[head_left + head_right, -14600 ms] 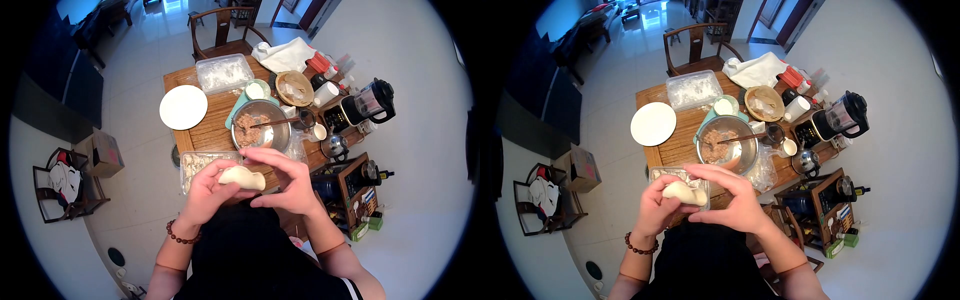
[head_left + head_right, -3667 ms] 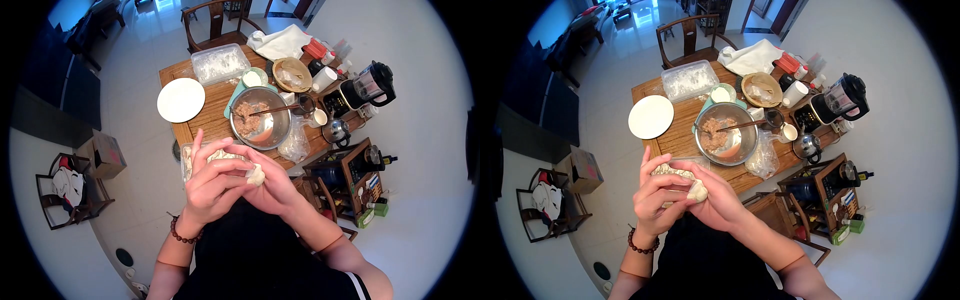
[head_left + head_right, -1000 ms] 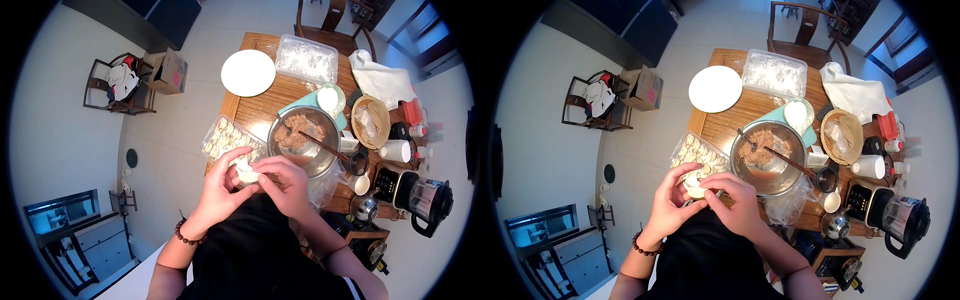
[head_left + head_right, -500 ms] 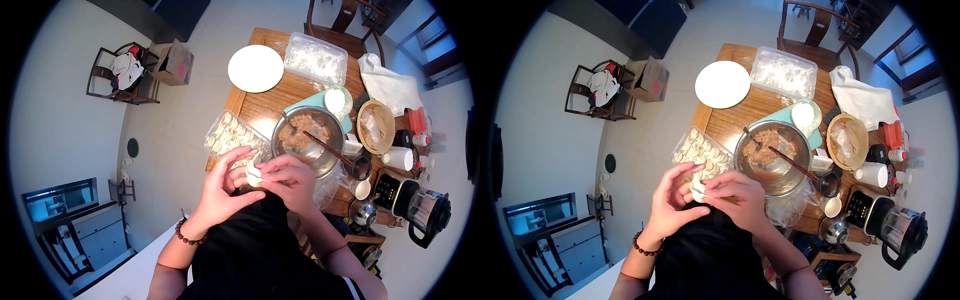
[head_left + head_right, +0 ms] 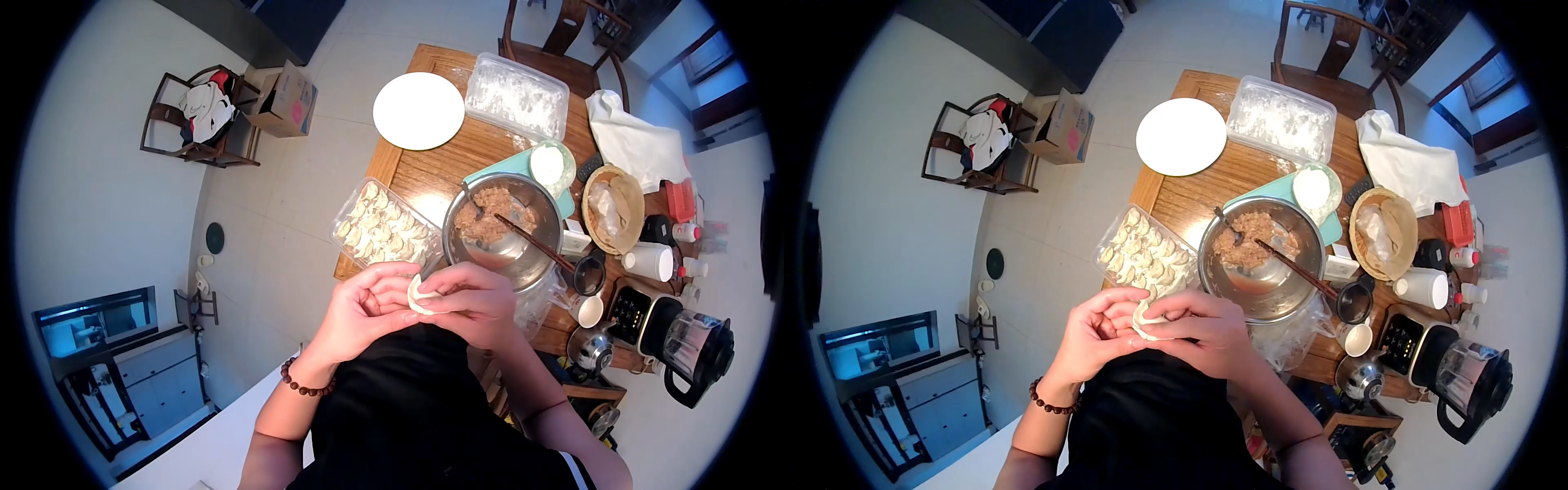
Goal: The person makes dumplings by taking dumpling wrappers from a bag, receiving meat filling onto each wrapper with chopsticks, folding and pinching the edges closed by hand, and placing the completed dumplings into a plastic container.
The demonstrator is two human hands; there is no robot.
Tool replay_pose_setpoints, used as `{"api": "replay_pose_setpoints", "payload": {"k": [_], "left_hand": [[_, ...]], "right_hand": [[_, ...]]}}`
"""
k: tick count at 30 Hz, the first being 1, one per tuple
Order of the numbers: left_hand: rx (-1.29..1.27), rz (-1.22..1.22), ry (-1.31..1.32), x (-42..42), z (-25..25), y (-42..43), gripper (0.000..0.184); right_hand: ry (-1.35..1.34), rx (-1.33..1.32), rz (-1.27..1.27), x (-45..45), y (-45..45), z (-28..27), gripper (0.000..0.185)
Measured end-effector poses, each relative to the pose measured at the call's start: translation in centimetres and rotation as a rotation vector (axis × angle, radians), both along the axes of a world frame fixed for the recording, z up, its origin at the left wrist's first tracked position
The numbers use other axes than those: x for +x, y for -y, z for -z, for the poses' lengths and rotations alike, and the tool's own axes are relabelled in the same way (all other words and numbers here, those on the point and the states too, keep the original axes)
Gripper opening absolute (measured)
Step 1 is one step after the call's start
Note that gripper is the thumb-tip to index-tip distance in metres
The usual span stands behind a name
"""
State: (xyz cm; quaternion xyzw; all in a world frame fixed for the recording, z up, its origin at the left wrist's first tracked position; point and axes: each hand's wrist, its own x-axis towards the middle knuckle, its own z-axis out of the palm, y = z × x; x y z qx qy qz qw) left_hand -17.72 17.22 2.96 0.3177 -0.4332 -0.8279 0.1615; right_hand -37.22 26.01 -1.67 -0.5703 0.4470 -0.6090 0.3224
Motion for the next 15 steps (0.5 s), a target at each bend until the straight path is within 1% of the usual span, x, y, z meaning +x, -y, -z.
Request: {"api": "replay_pose_setpoints", "payload": {"k": [4, 7, 9, 10, 12, 15], "left_hand": [[0.021, 0.038, 0.02, 0.8, 0.7, -0.2, 0.058], [0.04, 0.046, 0.017, 1.6, 1.5, -0.6, 0.058], [0.04, 0.049, 0.004, 1.9, 1.8, -0.6, 0.058], [0.066, 0.034, -0.013, 2.1, 1.9, -0.7, 0.058], [0.091, 0.023, -0.032, 2.4, 2.0, -0.6, 0.057], [0.127, 0.094, -0.054, 3.0, 2.3, -0.4, 0.058]], "right_hand": [[0.026, 0.022, -0.057, 0.3, -0.3, 1.1, 0.022], [-0.002, 0.087, -0.103, 0.4, -0.5, 0.3, 0.023], [0.09, 0.283, -0.094, 0.3, -0.8, -0.8, 0.022], [0.085, 0.279, -0.09, 0.0, -0.9, -0.7, 0.022], [0.043, 0.21, -0.165, -0.6, -1.4, 0.2, 0.024], [0.016, 0.195, -0.205, -0.5, -1.8, 1.1, 0.022]]}}
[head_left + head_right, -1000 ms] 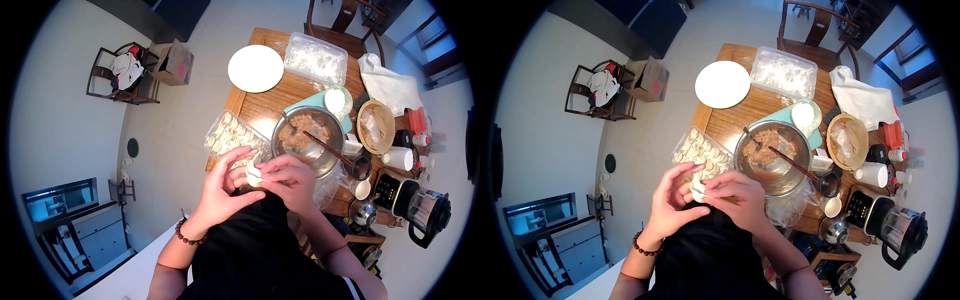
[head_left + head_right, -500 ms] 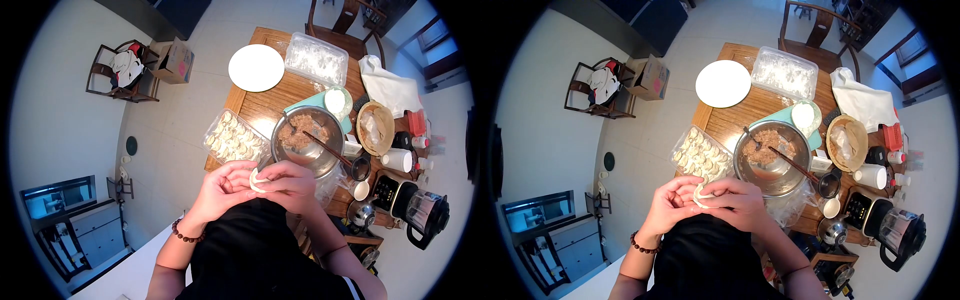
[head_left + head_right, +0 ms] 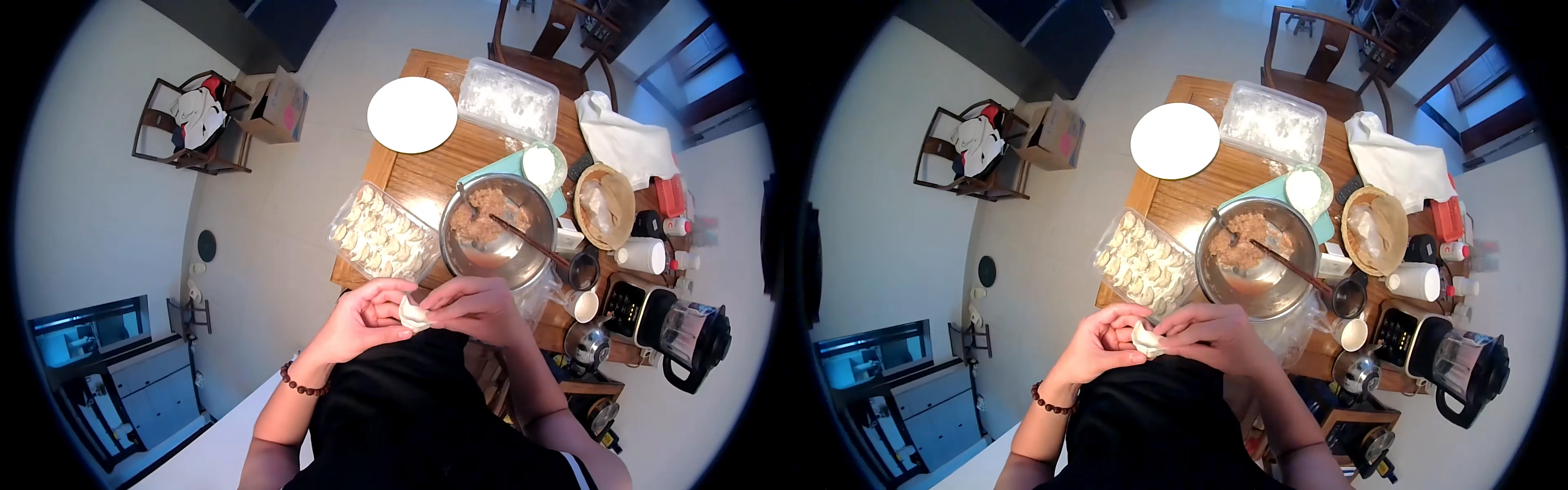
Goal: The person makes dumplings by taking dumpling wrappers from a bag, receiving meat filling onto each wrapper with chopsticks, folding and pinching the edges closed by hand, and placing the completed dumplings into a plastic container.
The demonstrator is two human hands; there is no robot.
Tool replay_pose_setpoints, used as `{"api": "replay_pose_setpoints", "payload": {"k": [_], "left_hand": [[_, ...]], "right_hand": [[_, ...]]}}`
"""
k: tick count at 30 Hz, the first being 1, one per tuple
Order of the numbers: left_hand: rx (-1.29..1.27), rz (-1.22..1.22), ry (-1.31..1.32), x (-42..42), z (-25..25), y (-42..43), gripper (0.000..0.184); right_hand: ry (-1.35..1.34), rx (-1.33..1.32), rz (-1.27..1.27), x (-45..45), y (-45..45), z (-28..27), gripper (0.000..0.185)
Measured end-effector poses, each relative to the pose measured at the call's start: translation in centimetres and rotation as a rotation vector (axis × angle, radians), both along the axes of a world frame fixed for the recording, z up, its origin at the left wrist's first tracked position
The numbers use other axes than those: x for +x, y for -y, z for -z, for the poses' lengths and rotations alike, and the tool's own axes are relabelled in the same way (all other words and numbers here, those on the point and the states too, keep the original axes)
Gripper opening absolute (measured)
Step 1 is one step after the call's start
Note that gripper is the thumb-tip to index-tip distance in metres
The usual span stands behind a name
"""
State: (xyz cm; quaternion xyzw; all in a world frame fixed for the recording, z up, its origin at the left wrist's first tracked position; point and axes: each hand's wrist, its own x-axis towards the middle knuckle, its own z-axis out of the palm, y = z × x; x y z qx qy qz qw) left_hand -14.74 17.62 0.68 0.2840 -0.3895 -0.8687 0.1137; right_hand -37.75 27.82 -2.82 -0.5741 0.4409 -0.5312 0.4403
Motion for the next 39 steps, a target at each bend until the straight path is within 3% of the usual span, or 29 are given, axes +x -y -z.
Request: {"api": "replay_pose_setpoints", "payload": {"k": [3, 7, 9, 12, 17, 20, 22, 24, 25, 26, 30, 32, 37, 39], "left_hand": [[0.015, 0.167, 0.057, 0.9, 0.4, 0.6, 0.05], [0.011, 0.17, 0.059, 1.9, 2.1, 1.4, 0.044], [-0.034, 0.076, 0.047, 2.8, 3.9, 2.1, 0.039], [-0.12, -0.069, 0.159, 3.2, 5.4, 3.4, 0.037], [-0.251, -0.1, 0.158, 3.8, 7.8, 6.1, 0.034], [-0.223, -0.007, 0.138, 5.2, 8.5, 8.6, 0.034], [-0.415, 0.089, 0.132, 6.3, 9.9, 10.1, 0.038], [-0.307, 0.111, 0.08, 7.3, 10.9, 11.5, 0.035], [-0.449, 0.163, 0.077, 7.9, 11.3, 12.2, 0.034], [-0.593, 0.216, 0.071, 8.5, 11.5, 12.8, 0.033], [-0.617, 0.277, -0.027, 9.5, 10.7, 13.9, 0.033], [-0.765, 0.37, -0.053, 10.1, 10.0, 14.8, 0.031], [-0.78, 0.468, -0.102, 10.8, 11.2, 15.4, 0.034], [-0.753, 0.48, -0.112, 11.0, 10.9, 15.9, 0.034]], "right_hand": [[0.007, 0.031, -0.04, 0.9, -0.1, 0.3, 0.023], [-0.028, 0.184, -0.008, 2.0, 0.1, -0.6, 0.03], [0.213, 0.325, 0.164, 3.6, -0.4, 0.6, 0.042], [0.104, 0.419, 0.399, 6.3, -0.3, 1.9, 0.058], [0.012, 0.482, 0.547, 12.7, 2.4, 2.6, 0.062], [-0.105, 0.37, 0.633, 16.0, 5.6, 2.1, 0.062], [-0.134, 0.384, 0.72, 18.3, 7.2, 1.6, 0.058], [-0.119, 0.402, 0.82, 20.3, 8.5, 1.6, 0.054], [-0.124, 0.412, 0.847, 21.3, 9.0, 1.7, 0.054], [-0.056, 0.469, 0.898, 22.2, 9.3, 1.9, 0.051], [0.089, 0.476, 1.089, 25.3, 9.9, 3.1, 0.043], [0.102, 0.489, 1.127, 26.4, 10.1, 3.1, 0.041], [0.193, 0.479, 1.212, 28.4, 10.3, 5.1, 0.038], [0.489, 0.394, 1.21, 29.0, 10.4, 6.0, 0.035]]}}
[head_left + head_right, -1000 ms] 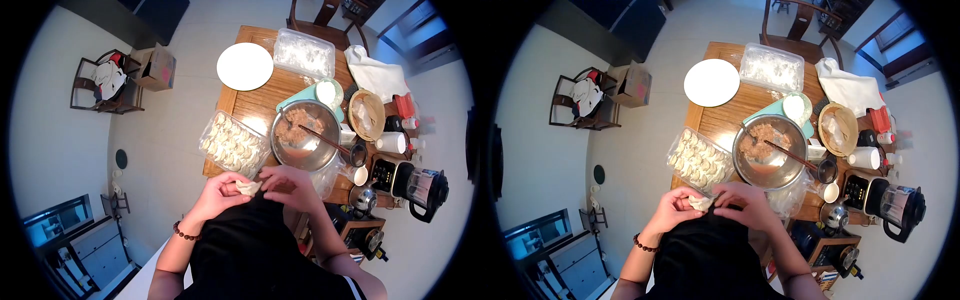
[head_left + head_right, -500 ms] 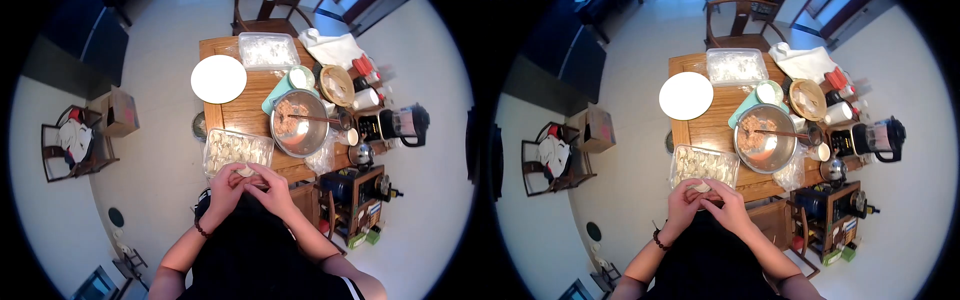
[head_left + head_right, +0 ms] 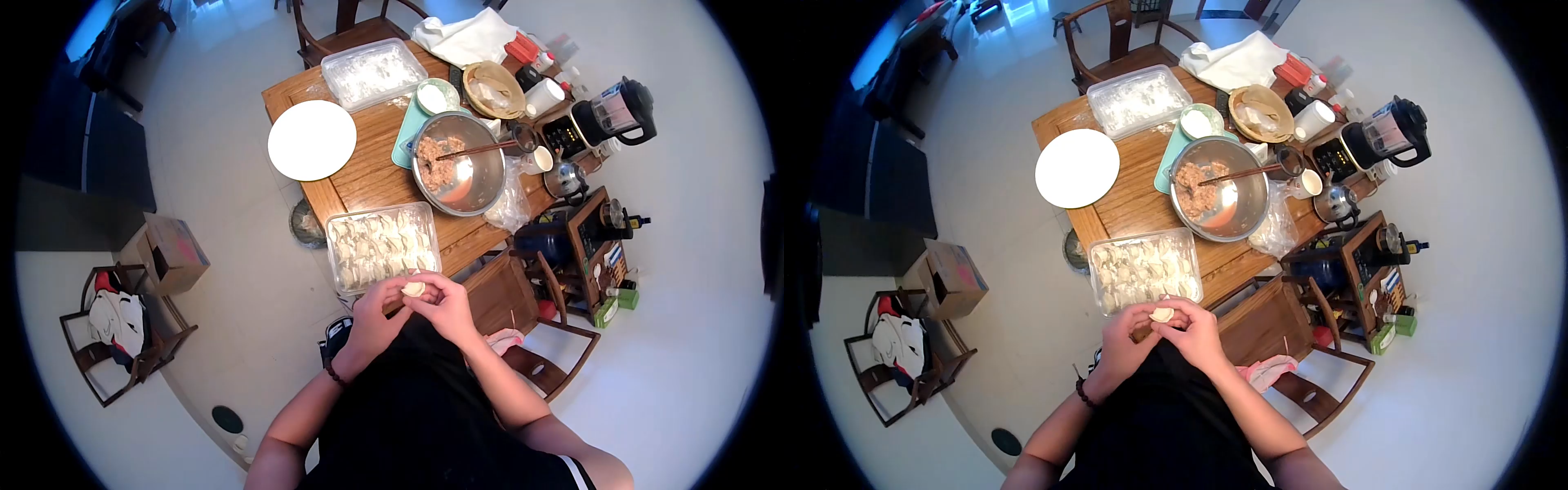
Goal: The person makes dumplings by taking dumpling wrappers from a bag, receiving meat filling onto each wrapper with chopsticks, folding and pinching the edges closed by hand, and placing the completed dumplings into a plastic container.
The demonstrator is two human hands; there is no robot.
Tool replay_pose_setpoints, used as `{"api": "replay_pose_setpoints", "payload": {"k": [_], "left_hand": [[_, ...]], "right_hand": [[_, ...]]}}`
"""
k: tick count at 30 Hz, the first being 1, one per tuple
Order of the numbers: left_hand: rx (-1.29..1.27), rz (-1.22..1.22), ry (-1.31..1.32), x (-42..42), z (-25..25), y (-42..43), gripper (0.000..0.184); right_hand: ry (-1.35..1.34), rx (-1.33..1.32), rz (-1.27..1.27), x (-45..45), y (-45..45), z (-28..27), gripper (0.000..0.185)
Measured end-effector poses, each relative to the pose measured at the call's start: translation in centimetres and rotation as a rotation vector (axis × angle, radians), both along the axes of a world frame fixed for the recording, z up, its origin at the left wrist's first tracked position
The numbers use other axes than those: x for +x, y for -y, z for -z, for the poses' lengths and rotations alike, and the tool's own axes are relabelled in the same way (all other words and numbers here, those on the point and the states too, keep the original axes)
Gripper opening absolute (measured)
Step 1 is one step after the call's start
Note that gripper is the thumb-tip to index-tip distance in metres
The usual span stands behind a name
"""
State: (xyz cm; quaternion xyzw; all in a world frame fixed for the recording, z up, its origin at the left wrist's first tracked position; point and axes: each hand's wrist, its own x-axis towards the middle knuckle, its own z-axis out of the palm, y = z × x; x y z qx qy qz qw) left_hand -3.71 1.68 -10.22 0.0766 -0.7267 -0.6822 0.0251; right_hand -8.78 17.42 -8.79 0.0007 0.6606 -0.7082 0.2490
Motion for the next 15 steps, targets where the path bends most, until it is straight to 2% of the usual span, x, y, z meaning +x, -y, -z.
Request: {"api": "replay_pose_setpoints", "payload": {"k": [2, 3, 5, 6, 7, 9, 12, 15], "left_hand": [[0.168, 0.06, 0.074, 0.4, -0.2, 0.6, 0.035], [0.166, 0.062, 0.071, 0.6, 0.2, 1.2, 0.035], [-0.187, -0.049, -0.103, 1.2, 2.6, 3.0, 0.04], [-0.239, -0.115, -0.021, 1.7, 4.7, 4.0, 0.043], [-0.239, -0.114, -0.019, 2.0, 6.5, 5.0, 0.043], [-0.363, -0.3, 0.263, 2.2, 10.1, 6.7, 0.045], [-0.44, -0.37, 0.264, 3.3, 17.2, 7.4, 0.047], [-0.354, -0.311, 0.374, 2.9, 19.4, 7.5, 0.048]], "right_hand": [[0.041, -0.033, 0.013, 0.3, -0.1, 0.4, 0.034], [0.086, -0.062, 0.017, 0.3, -0.2, 0.5, 0.033], [0.074, -0.036, 0.039, 0.1, -0.3, 1.0, 0.033], [0.065, -0.008, 0.059, 0.0, -0.5, 1.3, 0.034], [0.066, -0.008, 0.06, -0.1, -0.7, 1.4, 0.034], [0.076, 0.022, 0.071, -1.0, -1.1, 1.6, 0.034], [0.047, 0.032, 0.1, -2.0, -1.5, 2.3, 0.034], [0.016, 0.055, 0.108, -3.1, -2.1, 3.4, 0.033]]}}
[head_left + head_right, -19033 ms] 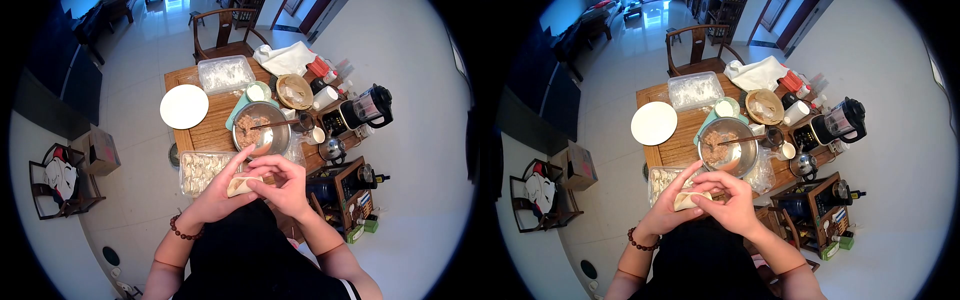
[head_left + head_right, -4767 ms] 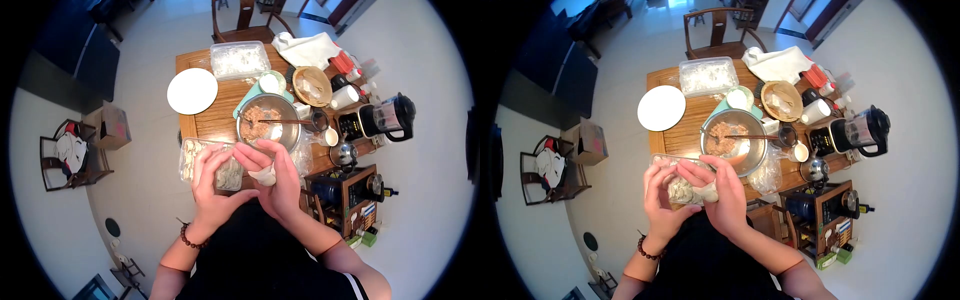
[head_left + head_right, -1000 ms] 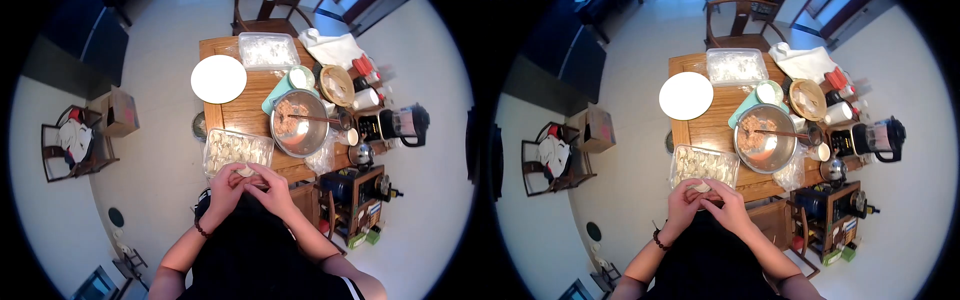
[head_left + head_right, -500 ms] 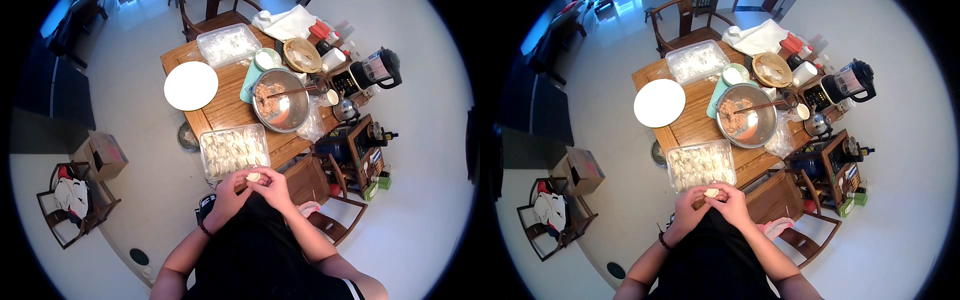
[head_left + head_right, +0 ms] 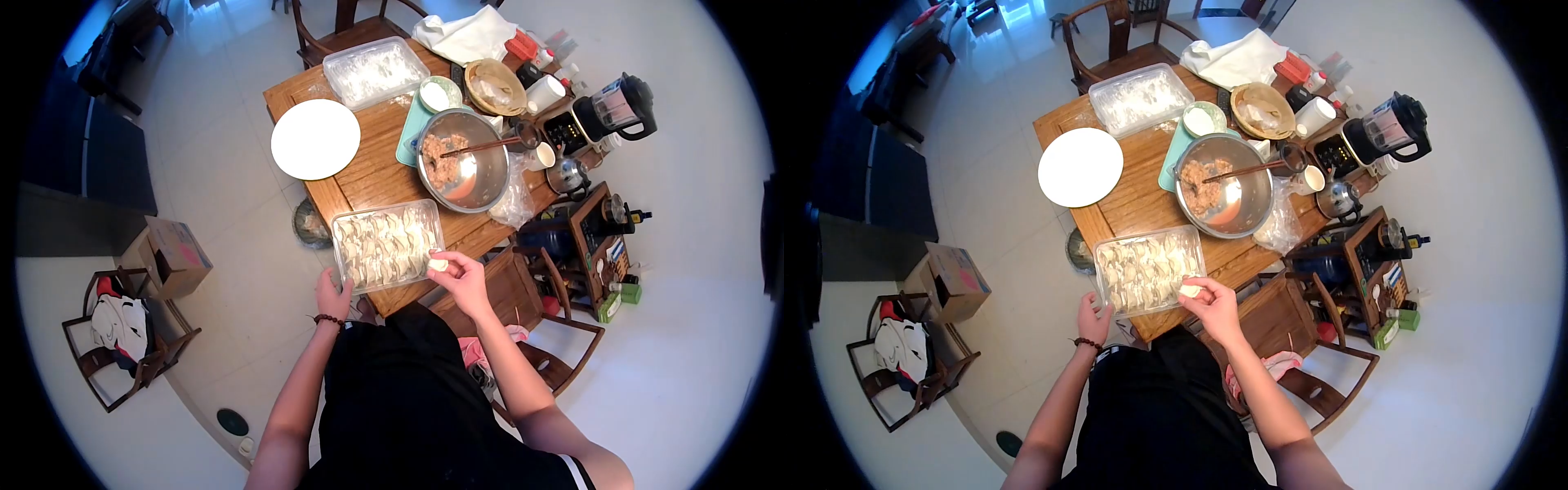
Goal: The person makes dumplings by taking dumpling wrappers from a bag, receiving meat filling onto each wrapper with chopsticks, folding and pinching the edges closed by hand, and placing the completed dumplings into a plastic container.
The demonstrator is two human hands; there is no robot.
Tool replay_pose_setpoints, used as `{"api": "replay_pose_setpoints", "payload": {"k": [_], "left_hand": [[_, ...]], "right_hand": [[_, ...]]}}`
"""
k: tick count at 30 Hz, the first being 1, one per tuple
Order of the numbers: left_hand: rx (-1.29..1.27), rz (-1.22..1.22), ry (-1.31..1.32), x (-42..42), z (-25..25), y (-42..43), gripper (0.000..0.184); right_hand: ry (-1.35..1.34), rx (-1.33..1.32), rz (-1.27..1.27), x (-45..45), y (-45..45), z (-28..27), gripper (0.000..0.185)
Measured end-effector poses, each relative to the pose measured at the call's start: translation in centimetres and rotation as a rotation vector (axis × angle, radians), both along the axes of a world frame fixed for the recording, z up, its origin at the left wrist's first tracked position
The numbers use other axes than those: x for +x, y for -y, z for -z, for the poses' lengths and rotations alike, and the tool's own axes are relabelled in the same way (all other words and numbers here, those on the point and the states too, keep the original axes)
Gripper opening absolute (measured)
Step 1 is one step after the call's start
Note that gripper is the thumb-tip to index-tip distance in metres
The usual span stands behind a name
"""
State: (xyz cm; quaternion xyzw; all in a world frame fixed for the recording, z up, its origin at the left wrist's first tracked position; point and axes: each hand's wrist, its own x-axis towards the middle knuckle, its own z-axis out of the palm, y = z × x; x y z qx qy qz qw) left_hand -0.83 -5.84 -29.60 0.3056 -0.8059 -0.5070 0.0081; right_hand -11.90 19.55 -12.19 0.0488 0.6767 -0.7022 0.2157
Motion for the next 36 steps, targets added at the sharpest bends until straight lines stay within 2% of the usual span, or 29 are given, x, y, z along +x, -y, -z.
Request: {"api": "replay_pose_setpoints", "payload": {"k": [4, 7, 11, 13, 16, 21, 30, 36], "left_hand": [[0.027, 0.051, -0.002, -0.4, 0.6, -0.3, 0.044], [0.0, 0.083, -0.042, -0.5, 1.1, 0.0, 0.038], [0.007, 0.126, -0.007, -0.6, 0.8, 0.6, 0.036], [-0.01, 0.13, 0.03, -0.7, 1.2, 1.3, 0.036], [0.019, 0.138, -0.019, -0.7, 1.5, 2.7, 0.037], [-0.074, 0.225, 0.0, -1.2, 2.0, 4.6, 0.036], [-0.061, 0.235, 0.042, -1.8, 1.7, 5.6, 0.036], [-0.063, 0.231, 0.041, -2.0, 1.1, 5.4, 0.035]], "right_hand": [[-0.06, 0.119, 0.017, -1.6, -1.4, 2.1, 0.029], [-0.125, 0.359, -0.014, -3.0, -2.4, 3.4, 0.026], [-0.216, 0.493, -0.052, -4.4, -2.3, 3.7, 0.026], [-0.381, 0.564, -0.131, -5.1, -2.4, 4.1, 0.027], [-0.459, 0.645, -0.229, -6.2, -2.0, 4.7, 0.028], [-0.473, 0.707, -0.372, -7.9, -1.2, 7.1, 0.026], [-0.56, 0.845, -0.63, -9.7, -0.4, 11.1, 0.027], [-0.52, 0.975, -0.719, -10.3, 0.5, 10.9, 0.022]]}}
